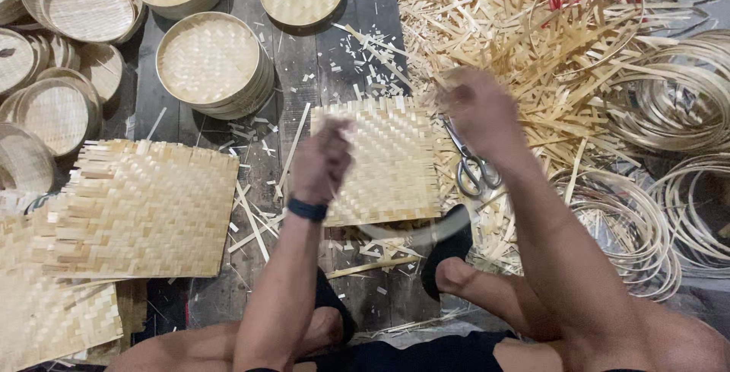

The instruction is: The person assembles bamboo steamers by placing woven bases into circular wooden frames and securing them by hand and with shears.

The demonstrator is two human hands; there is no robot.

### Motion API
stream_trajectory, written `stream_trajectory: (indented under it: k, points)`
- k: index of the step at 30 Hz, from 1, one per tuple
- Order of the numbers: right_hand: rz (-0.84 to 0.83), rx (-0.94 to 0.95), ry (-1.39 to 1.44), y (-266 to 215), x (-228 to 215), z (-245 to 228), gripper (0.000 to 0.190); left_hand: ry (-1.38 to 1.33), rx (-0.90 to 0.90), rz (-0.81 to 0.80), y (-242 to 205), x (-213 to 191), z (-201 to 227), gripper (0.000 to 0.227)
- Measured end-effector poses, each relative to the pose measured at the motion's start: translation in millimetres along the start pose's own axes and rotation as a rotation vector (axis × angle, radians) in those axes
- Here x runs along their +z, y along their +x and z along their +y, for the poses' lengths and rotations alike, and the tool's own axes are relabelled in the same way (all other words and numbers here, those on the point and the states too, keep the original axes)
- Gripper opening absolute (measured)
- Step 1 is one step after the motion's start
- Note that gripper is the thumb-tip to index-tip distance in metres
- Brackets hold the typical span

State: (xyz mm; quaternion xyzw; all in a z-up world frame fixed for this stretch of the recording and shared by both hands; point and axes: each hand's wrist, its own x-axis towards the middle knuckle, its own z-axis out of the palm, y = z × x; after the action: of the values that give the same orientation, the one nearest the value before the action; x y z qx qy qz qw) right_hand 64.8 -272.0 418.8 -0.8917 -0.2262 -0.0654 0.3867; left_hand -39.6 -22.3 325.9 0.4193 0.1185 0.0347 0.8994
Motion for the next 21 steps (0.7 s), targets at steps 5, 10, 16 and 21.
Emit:
stream_trajectory:
  k: [5, 10, 16, 21]
  points:
    - [-0.208, 0.473, 1.004, -11, -1, 36, 0.054, -0.457, 0.178, 0.000, 10, -33, 15, 0.034]
    - [-0.215, 0.566, 1.375, -20, 19, 50, 0.058, -0.261, 0.036, 0.000, 14, -48, 33, 0.030]
    - [-0.224, 0.528, 1.356, -21, 22, 61, 0.052, 0.017, -0.119, 0.118, 6, -32, 44, 0.035]
    - [-0.226, 0.658, 1.135, -19, 27, 66, 0.048, 0.150, -0.165, 0.117, 14, -36, 43, 0.038]
